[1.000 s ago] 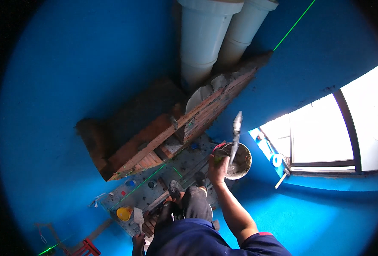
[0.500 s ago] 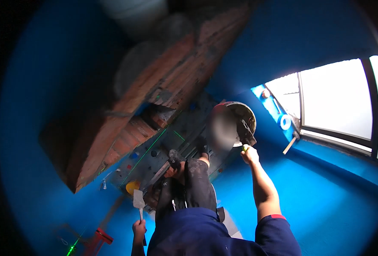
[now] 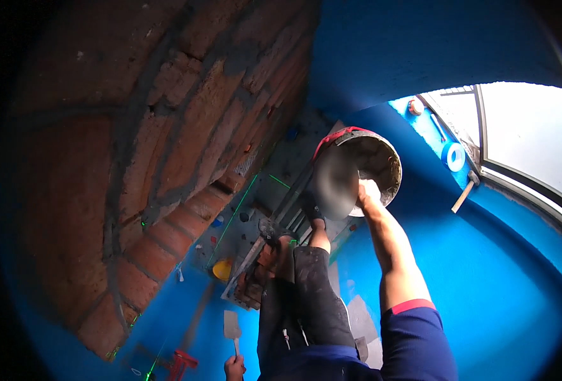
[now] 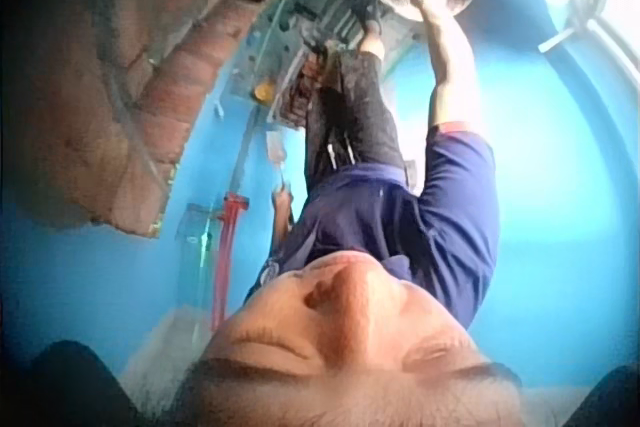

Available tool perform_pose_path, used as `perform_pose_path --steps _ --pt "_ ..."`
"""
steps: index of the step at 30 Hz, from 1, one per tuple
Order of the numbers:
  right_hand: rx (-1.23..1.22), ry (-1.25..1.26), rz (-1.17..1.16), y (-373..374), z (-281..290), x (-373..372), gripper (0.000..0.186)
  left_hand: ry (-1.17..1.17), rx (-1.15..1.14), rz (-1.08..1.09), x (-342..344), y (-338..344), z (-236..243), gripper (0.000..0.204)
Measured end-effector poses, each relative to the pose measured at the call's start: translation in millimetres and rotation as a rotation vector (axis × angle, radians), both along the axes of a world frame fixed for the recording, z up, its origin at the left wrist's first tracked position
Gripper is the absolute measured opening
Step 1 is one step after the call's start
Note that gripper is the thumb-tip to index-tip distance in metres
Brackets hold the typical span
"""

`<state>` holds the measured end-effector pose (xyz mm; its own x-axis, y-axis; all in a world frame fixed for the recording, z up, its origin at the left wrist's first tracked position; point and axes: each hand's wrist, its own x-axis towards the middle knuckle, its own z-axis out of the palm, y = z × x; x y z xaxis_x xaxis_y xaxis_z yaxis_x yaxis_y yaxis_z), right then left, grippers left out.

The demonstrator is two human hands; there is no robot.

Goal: The person constructs a small brick structure using mortar and a trowel, applying mortar to bricks and placing them on top of the existing wall.

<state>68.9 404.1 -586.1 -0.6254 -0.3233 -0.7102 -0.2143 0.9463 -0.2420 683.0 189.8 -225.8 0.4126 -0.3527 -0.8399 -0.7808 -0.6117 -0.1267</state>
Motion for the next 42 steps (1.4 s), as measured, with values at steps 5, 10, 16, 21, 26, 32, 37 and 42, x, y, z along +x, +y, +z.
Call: perform_pose_path --steps 5,10,16,21,26,32,37,42 --pt "0.072 -0.045 0.649 -20 61 -48 0.017 0.030 0.012 -0.214 4 4 -24 0.028" --pt "0.137 -0.060 0.636 8 144 -67 0.022 0.067 0.008 -0.441 -20 -7 -30 0.031" --pt "-0.399 -0.302 0.033 45 261 4 0.024 0.190 -0.061 -0.458 -43 -30 -41 0.031" --pt "-0.876 -0.448 -0.541 -35 420 56 0.031 0.294 -0.108 -0.329 12 -35 -100 0.037" --pt "-1.383 -0.231 -0.621 -124 477 53 0.032 0.403 -0.207 -0.433 8 -52 -93 0.032" --pt "-1.115 0.521 -0.363 -184 436 -21 0.018 0.515 -0.247 -0.377 30 -77 -62 0.038" --pt "-0.970 0.820 -0.391 -231 420 -17 0.029 0.532 -0.177 -0.203 64 -87 -68 0.034" --pt "-1.007 0.805 -0.444 -259 397 21 0.034 0.474 -0.170 -0.139 81 -94 -84 0.028"
